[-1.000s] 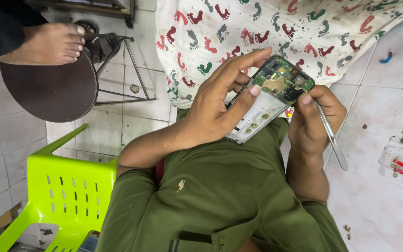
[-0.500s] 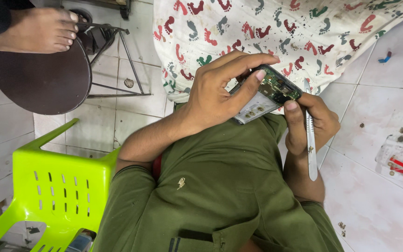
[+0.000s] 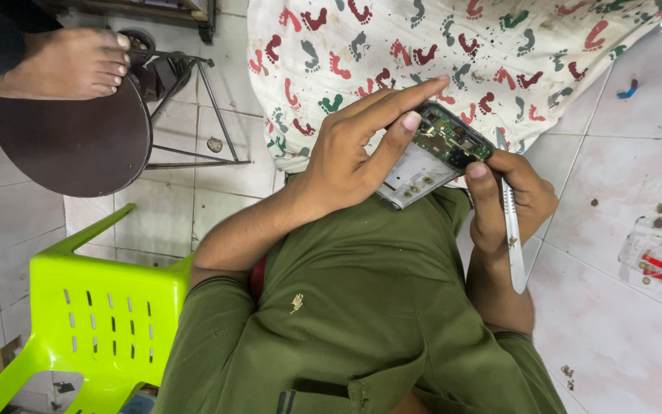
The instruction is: The person uses a metal prying tool to remove adhesive from the edges of a disassembled smartphone. They then peel protective films from a new battery and a new screen assembly before placing the battery into the phone chassis.
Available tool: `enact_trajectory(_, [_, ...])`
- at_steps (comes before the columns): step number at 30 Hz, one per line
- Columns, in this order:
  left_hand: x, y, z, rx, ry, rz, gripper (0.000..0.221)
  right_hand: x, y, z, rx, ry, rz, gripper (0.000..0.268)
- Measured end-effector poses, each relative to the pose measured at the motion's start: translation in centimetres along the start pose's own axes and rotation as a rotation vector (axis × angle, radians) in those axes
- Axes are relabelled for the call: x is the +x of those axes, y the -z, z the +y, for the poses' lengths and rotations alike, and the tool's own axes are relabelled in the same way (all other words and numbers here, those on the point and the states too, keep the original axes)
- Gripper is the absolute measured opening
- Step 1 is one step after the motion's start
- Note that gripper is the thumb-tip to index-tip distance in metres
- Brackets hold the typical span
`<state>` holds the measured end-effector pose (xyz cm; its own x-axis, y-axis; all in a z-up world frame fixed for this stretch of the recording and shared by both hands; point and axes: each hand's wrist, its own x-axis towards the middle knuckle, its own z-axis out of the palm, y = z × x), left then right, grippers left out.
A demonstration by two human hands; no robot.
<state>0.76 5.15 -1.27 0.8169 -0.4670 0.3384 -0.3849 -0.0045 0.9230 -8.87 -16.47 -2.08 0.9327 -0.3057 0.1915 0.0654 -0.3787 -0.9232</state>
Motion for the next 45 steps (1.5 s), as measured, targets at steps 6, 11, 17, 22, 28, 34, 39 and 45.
enact_trajectory(6, [-1.2, -3.4, -3.7, -0.241, 0.087, -0.204, 0.094, 1.4, -2.3, -0.8, -0.317, 0.293, -0.121, 0.016])
enact_trajectory(11, [-1.5, -4.5, -8.3, -0.889, 0.372, -0.08, 0.085, 2.4, -4.1, -1.3, -0.495, 0.365, -0.202, 0.015])
enact_trajectory(17, [-1.2, -1.9, -11.7, -1.418, 0.492, 0.079, 0.091, -0.1, -4.1, -0.1, -0.488, 0.64, -0.314, 0.023])
enact_trajectory(22, [-1.0, 0.0, -11.3, -1.53, 0.424, 0.052, 0.094, -1.4, -2.4, 2.6, -0.397, 0.539, -0.366, 0.021])
enact_trajectory(28, [-1.1, 0.9, -10.4, -1.534, 0.359, 0.0, 0.096, 2.0, -2.6, 7.1, -0.735, 0.339, -0.398, 0.027])
enact_trajectory(34, [-1.2, 1.7, -11.4, -1.199, 0.345, 0.034, 0.091, 4.3, -4.4, 11.4, -0.717, 0.226, -0.531, 0.046])
enact_trajectory(39, [-1.4, 2.7, -12.1, -1.166, 0.376, 0.082, 0.091, 4.0, -4.6, 10.9, -0.635, 0.189, -0.488, 0.041])
enact_trajectory(45, [-1.0, 2.4, -12.2, -1.152, 0.36, 0.113, 0.091, 4.1, -4.2, 7.5, -0.573, 0.163, -0.442, 0.036])
